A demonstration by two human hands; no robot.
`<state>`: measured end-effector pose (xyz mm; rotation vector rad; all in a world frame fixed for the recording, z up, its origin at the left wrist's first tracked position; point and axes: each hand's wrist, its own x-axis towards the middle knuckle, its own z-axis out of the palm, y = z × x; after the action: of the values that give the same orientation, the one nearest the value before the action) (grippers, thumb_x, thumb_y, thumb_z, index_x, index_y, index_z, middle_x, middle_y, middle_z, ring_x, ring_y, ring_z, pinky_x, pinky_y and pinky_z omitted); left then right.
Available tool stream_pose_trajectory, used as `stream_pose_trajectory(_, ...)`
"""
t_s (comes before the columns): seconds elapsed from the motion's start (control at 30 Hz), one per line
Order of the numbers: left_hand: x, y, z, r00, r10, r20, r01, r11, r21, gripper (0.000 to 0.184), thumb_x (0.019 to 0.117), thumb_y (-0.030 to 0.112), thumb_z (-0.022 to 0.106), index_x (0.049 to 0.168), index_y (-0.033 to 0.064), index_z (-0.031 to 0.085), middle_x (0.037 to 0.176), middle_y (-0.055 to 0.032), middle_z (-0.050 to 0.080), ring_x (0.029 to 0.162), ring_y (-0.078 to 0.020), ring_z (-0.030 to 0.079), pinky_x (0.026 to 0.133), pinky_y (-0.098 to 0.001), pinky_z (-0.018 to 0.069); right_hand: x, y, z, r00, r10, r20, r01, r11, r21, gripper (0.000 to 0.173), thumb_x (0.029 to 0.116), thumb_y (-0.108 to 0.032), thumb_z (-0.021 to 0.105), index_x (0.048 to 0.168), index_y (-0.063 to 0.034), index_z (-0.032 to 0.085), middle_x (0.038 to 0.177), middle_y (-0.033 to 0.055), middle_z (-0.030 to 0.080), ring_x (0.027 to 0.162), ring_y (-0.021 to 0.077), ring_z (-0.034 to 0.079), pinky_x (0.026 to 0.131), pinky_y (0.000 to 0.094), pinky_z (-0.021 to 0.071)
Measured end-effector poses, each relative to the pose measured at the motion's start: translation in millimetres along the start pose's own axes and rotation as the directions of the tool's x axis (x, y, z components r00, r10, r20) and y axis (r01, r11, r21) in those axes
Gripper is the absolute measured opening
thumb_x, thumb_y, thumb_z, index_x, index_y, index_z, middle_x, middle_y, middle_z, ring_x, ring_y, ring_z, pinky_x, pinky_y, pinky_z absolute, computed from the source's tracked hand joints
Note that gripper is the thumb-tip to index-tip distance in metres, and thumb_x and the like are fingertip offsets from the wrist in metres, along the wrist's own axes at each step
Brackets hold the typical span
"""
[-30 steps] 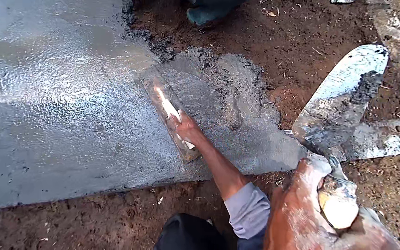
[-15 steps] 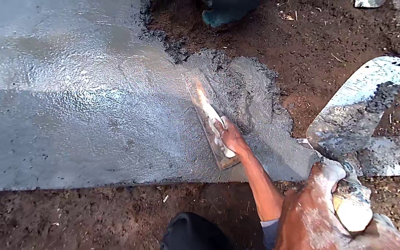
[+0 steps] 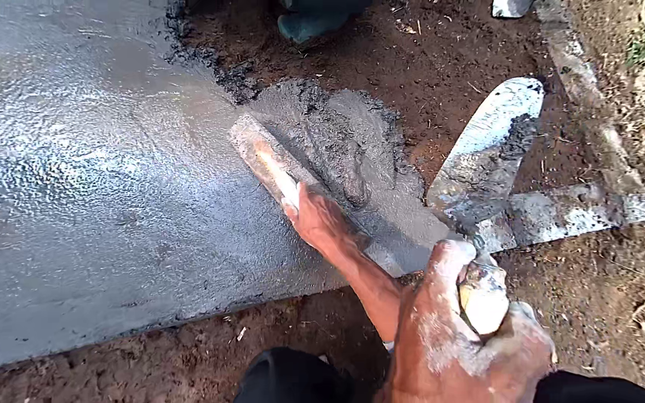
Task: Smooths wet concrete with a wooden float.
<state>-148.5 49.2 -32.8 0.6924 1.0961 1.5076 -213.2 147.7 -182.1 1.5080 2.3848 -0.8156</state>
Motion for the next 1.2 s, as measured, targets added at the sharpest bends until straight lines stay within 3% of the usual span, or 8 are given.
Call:
stream_pose_trajectory(0.37,21,-11,-2,0.998,-0.058,-0.016,0.057,0.998,-0.018,0.035,0.0837,0.000,0.068,0.116,-0.0071,0.058,0.088,-0.0063,0.066,0.075,-0.0051,0.065,0.068,-0.0203,0.0569,23,65,-17,0.981,0.185,-0.050,-0.187,0.982,-0.036,0.058,0.1074,-0.046,0.048,0.149,-0.0064,0.046,0.104,0.0242,0.072,0.098,0.0427,0.072,0.082,0.0586,0.0574)
stream_pose_trajectory(0.53,28,-15,0,0.994,-0.074,-0.074,0.074,0.997,-0.011,0.034,0.0829,0.003,0.067,0.115,-0.0062,0.059,0.089,-0.0059,0.066,0.075,-0.0047,0.065,0.068,-0.0195,0.0570,12,74,-47,0.939,0.335,0.080,-0.338,0.941,0.032,0.064,0.1096,-0.044,0.046,0.162,-0.0124,0.026,0.119,0.0259,0.068,0.106,0.0442,0.070,0.088,0.0605,0.0557)
stream_pose_trajectory(0.63,24,-15,1,0.991,-0.103,-0.085,0.103,0.995,-0.009,0.034,0.0829,0.003,0.068,0.114,-0.0060,0.059,0.087,-0.0050,0.066,0.073,-0.0042,0.065,0.065,-0.0190,0.0567,15,88,-47,0.939,0.342,0.044,-0.342,0.940,-0.018,0.065,0.1093,-0.044,0.047,0.162,-0.0096,0.030,0.123,0.0285,0.066,0.116,0.0457,0.065,0.097,0.0607,0.0510)
stream_pose_trajectory(0.7,26,-16,2,0.993,-0.087,-0.075,0.086,0.996,-0.016,0.035,0.0833,0.003,0.068,0.116,-0.0065,0.058,0.088,-0.0055,0.066,0.073,-0.0047,0.065,0.064,-0.0196,0.0569,28,110,-39,0.939,0.340,-0.044,-0.342,0.939,-0.047,0.062,0.1066,-0.047,0.052,0.154,-0.0088,0.041,0.115,0.0273,0.069,0.109,0.0456,0.068,0.091,0.0623,0.0536)
stream_pose_trajectory(0.87,25,-18,9,0.993,-0.113,-0.045,0.112,0.994,-0.016,0.035,0.0843,0.003,0.068,0.117,-0.0042,0.059,0.088,-0.0044,0.066,0.073,-0.0047,0.065,0.064,-0.0195,0.0565,37,199,7,0.944,0.232,-0.235,-0.219,0.972,0.083,0.061,0.1028,-0.043,0.062,0.145,-0.0024,0.047,0.112,0.0309,0.068,0.107,0.0502,0.067,0.089,0.0646,0.0543)
stream_pose_trajectory(0.97,24,-19,14,0.991,-0.120,-0.051,0.120,0.993,-0.017,0.033,0.0844,0.002,0.067,0.116,-0.0037,0.058,0.087,-0.0038,0.065,0.071,-0.0042,0.064,0.063,-0.0185,0.0557,33,219,12,0.934,0.288,-0.212,-0.247,0.948,0.201,0.067,0.1025,-0.038,0.065,0.154,-0.0028,0.039,0.140,0.0303,0.058,0.132,0.0471,0.056,0.108,0.0603,0.0456)
stream_pose_trajectory(1.1,20,-20,17,0.991,-0.126,-0.036,0.126,0.992,-0.002,0.033,0.0846,0.003,0.067,0.116,-0.0032,0.059,0.087,-0.0033,0.065,0.070,-0.0047,0.064,0.061,-0.0190,0.0557,34,269,42,0.898,0.236,-0.371,-0.106,0.935,0.337,0.070,0.1063,-0.040,0.056,0.160,-0.0022,0.031,0.158,0.0248,0.043,0.147,0.0344,0.043,0.123,0.0492,0.0322)
stream_pose_trajectory(1.2,19,-18,19,0.992,-0.126,0.029,0.125,0.992,0.017,0.037,0.0851,0.004,0.069,0.120,-0.0041,0.058,0.088,-0.0041,0.066,0.069,-0.0058,0.064,0.059,-0.0213,0.0559,-5,257,-8,0.907,0.398,-0.137,-0.365,0.906,0.216,0.072,0.1092,-0.052,0.039,0.162,-0.0045,0.028,0.159,0.0253,0.042,0.151,0.0364,0.037,0.125,0.0533,0.0275)
